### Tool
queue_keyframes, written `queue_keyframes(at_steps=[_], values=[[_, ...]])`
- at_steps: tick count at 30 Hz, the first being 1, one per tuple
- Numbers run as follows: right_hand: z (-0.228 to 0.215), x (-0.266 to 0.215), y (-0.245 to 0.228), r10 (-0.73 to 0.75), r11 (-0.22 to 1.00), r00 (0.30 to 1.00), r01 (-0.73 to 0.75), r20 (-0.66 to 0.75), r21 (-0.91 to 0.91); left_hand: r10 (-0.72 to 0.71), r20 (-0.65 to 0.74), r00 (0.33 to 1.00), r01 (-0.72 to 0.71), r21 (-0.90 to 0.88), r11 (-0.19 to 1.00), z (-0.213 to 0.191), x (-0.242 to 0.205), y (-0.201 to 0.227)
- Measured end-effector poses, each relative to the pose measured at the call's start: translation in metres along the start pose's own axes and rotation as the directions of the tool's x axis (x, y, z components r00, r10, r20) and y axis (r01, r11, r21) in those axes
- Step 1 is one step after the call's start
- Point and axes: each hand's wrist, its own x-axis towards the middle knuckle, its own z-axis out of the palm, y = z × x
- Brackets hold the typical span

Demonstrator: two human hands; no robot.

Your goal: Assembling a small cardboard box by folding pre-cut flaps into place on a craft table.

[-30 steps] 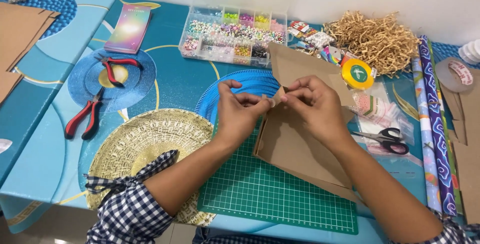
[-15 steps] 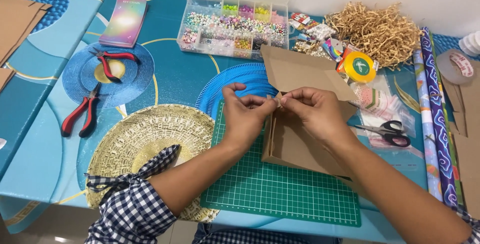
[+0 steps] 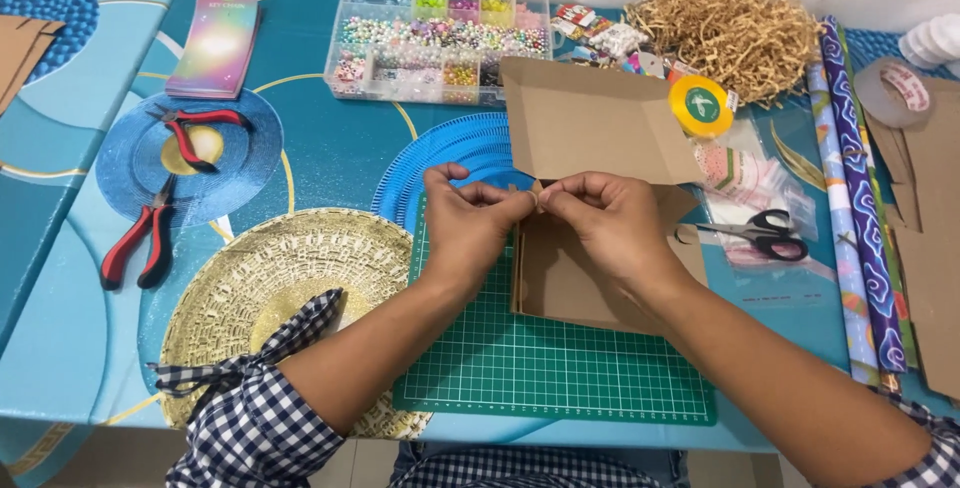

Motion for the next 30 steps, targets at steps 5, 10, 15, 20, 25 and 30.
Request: queue_keyframes(at_steps=[5, 10, 15, 20, 25, 30], values=[[0.006, -0.009, 0.002, 0.068, 0.995, 0.998, -0.067, -0.017, 0.081, 0.004, 0.015, 1.000, -0.004, 0.004, 1.000, -0.002, -0.001, -0.002], [0.006, -0.012, 0.009, 0.158, 0.973, 0.987, -0.154, -0.010, 0.170, -0.014, 0.034, 0.999, 0.013, 0.028, 1.000, 0.000, -0.006, 0.001], [0.008, -0.003, 0.022, 0.257, 0.950, 0.960, -0.271, 0.108, 0.153, -0.009, 0.102, 0.995, 0.009, -0.001, 1.000, 0.002, -0.012, 0.005], [0.009, -0.015, 0.007, 0.270, 0.952, 0.960, -0.277, 0.072, 0.131, -0.017, 0.091, 0.996, 0.020, -0.028, 0.999, 0.002, -0.012, 0.000], [0.005, -0.016, 0.006, 0.260, 0.948, 0.964, -0.266, 0.058, 0.176, -0.035, 0.085, 0.996, 0.038, -0.038, 0.999, 0.003, -0.010, 0.001], [0.005, -0.008, 0.020, 0.193, 0.946, 0.981, -0.192, 0.024, 0.261, -0.062, 0.086, 0.994, 0.065, -0.035, 0.997, 0.003, -0.016, 0.014]])
